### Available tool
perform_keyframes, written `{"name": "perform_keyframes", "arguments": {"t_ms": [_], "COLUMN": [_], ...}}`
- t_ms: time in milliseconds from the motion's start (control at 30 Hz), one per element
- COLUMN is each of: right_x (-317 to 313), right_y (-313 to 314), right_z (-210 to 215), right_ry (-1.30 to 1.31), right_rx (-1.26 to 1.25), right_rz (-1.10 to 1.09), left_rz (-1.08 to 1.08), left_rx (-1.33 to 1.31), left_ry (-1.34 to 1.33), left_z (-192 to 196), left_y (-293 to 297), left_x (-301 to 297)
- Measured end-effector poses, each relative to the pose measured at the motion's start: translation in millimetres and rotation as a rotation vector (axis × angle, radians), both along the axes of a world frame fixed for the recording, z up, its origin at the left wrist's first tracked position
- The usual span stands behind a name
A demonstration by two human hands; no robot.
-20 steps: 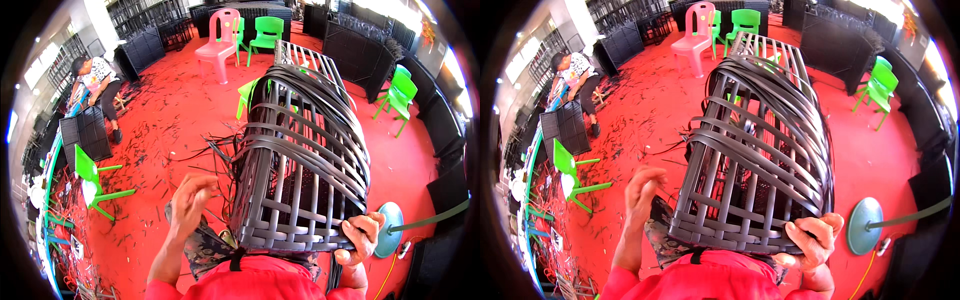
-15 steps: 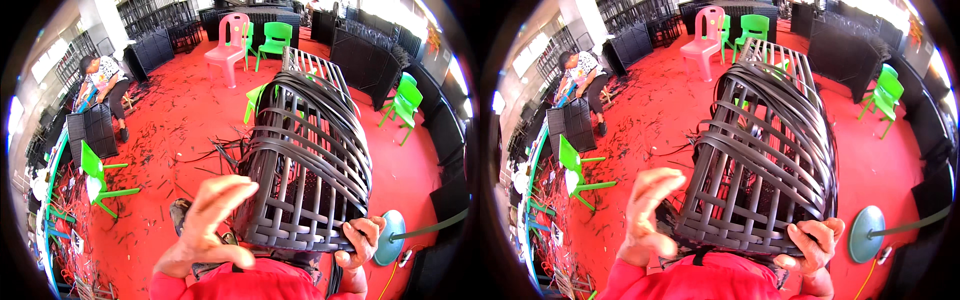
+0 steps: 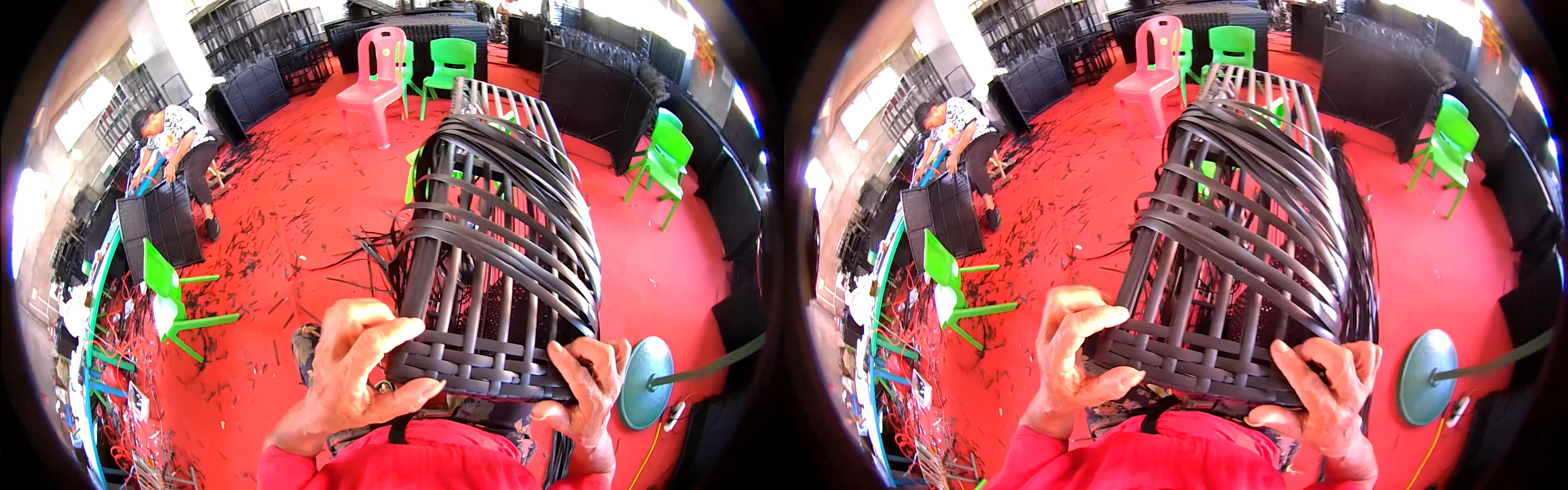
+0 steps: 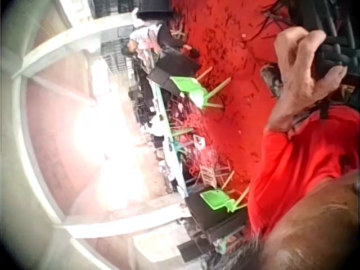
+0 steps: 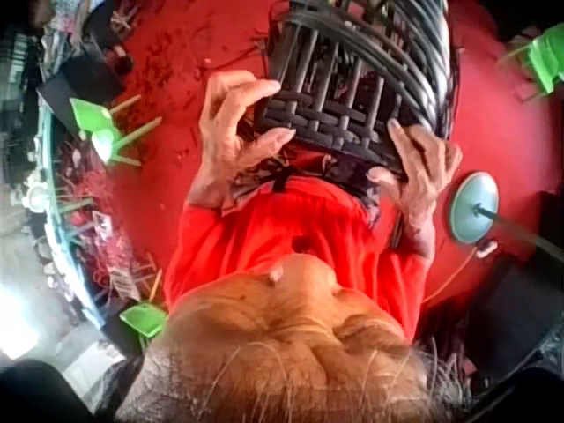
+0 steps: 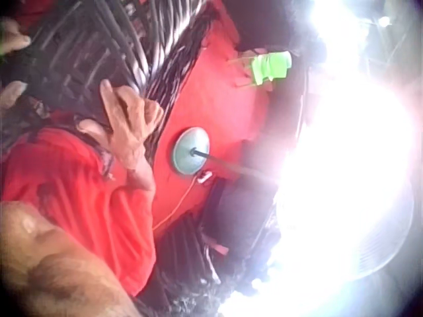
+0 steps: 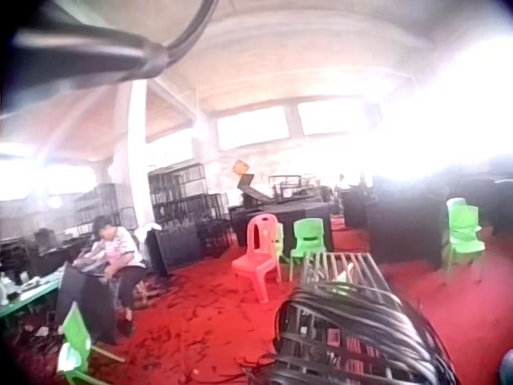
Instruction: The person weaves black plastic strips through a black plastic chair frame by hand.
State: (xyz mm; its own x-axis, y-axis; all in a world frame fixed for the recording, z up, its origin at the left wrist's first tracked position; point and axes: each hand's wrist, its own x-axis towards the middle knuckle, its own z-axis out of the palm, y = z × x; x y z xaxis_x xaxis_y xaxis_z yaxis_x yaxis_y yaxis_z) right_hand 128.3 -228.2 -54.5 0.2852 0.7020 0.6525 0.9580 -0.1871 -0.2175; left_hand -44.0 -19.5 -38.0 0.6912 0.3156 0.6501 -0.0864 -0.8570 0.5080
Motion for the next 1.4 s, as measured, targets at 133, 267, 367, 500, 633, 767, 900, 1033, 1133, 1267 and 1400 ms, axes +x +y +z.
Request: {"name": "perform_keyframes", "arguments": {"t_ms": [133,267,367,500,633,767,900,1033,1133,1267,1400], "right_x": [1,-3,-8,-18,-25,-12,-7,0,6,11,8], "right_y": [8,6,8,18,26,7,-7,-17,-28,-40,-46], "right_z": [-3,0,7,23,21,8,-2,-12,-21,-27,-29], "right_ry": [0.014,-0.002,-0.037,-0.051,-0.119,-0.127,-0.165,-0.186,-0.193,-0.241,-0.279], "right_rx": [0.015,0.024,0.016,-0.067,-0.119,-0.096,-0.051,-0.027,-0.005,0.019,0.015], "right_rz": [0.019,0.017,0.013,0.035,-0.066,-0.133,-0.184,-0.230,-0.301,-0.306,-0.340], "left_rz": [0.093,-0.059,-0.110,-0.107,-0.174,-0.142,-0.313,-0.288,-0.356,-0.304,-0.308], "left_rx": [0.340,0.407,0.336,0.286,0.196,-0.050,-0.352,-0.344,-0.345,-0.429,-0.405], "left_ry": [0.151,0.129,-0.012,-0.032,-0.063,-0.189,-0.003,-0.109,-0.089,-0.050,0.022], "left_z": [25,17,5,3,2,-24,-67,-74,-79,-102,-130], "left_y": [0,-3,1,-2,-8,-9,-8,-23,-27,-21,-22], "left_x": [4,20,23,28,30,23,13,27,31,24,13]}}
